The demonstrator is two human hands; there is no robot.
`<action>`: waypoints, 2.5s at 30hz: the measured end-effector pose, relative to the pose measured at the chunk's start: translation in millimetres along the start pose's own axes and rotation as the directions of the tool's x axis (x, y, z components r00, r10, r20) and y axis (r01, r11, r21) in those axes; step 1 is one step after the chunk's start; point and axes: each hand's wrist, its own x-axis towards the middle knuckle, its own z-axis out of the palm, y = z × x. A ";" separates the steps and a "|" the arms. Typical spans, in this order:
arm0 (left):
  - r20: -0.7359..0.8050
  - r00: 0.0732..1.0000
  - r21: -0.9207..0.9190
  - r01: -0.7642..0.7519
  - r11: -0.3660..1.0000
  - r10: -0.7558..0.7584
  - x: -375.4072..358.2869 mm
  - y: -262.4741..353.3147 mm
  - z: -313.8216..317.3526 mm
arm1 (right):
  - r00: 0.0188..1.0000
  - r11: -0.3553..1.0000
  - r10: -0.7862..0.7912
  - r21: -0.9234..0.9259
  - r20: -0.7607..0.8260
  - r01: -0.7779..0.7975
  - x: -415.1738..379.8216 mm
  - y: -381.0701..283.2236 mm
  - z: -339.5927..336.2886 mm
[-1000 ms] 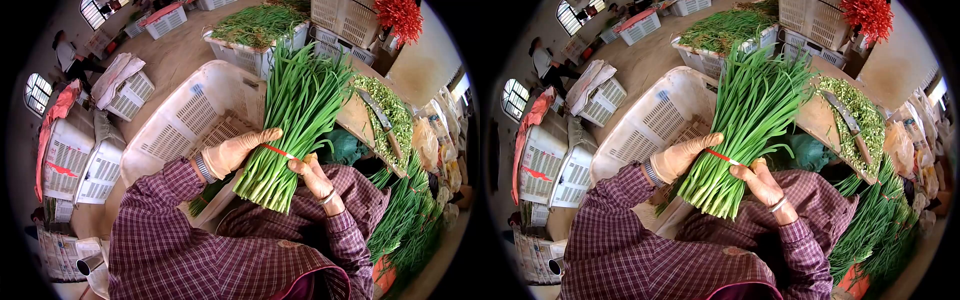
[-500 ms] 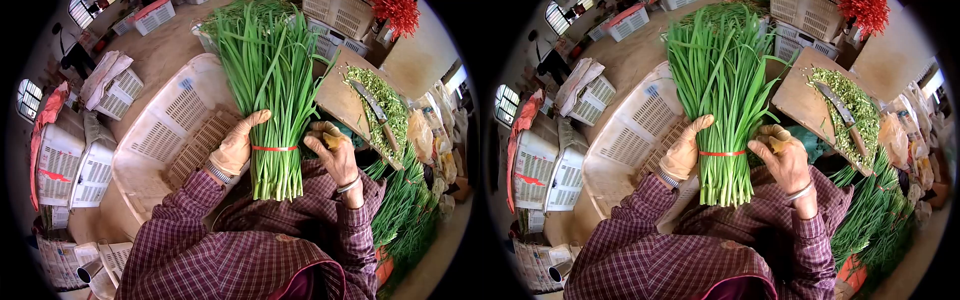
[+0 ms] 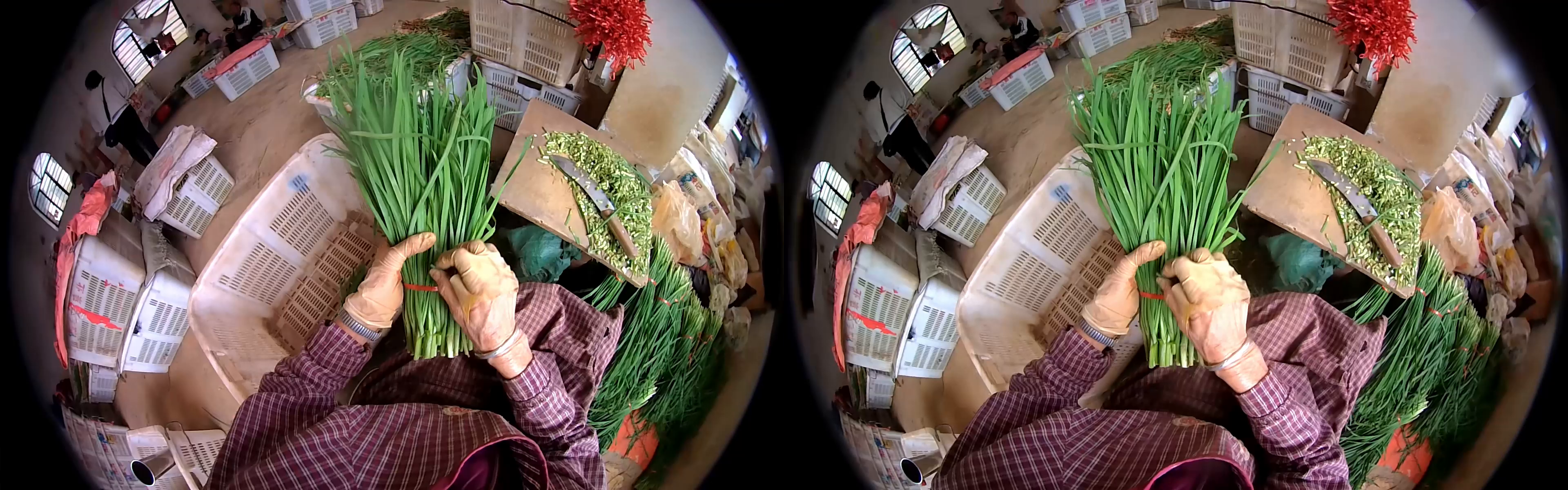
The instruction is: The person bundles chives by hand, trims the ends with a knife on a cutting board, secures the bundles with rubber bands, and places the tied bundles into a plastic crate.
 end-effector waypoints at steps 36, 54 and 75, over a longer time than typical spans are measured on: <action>0.280 0.909 0.265 0.237 0.935 -0.310 -35.1 31.7 6.9 | 0.724 0.249 0.651 0.838 0.227 -0.486 37.2 94.0 -32.7; 0.240 0.935 0.211 0.211 0.954 -0.260 -23.2 25.2 -4.2 | 0.681 -0.505 0.709 0.805 0.182 0.312 21.1 155.9 -67.8; 0.228 0.899 0.384 0.270 0.883 -0.374 -29.5 34.4 -6.0 | 0.998 0.996 0.047 -0.079 0.039 -0.044 -0.6 88.2 -103.4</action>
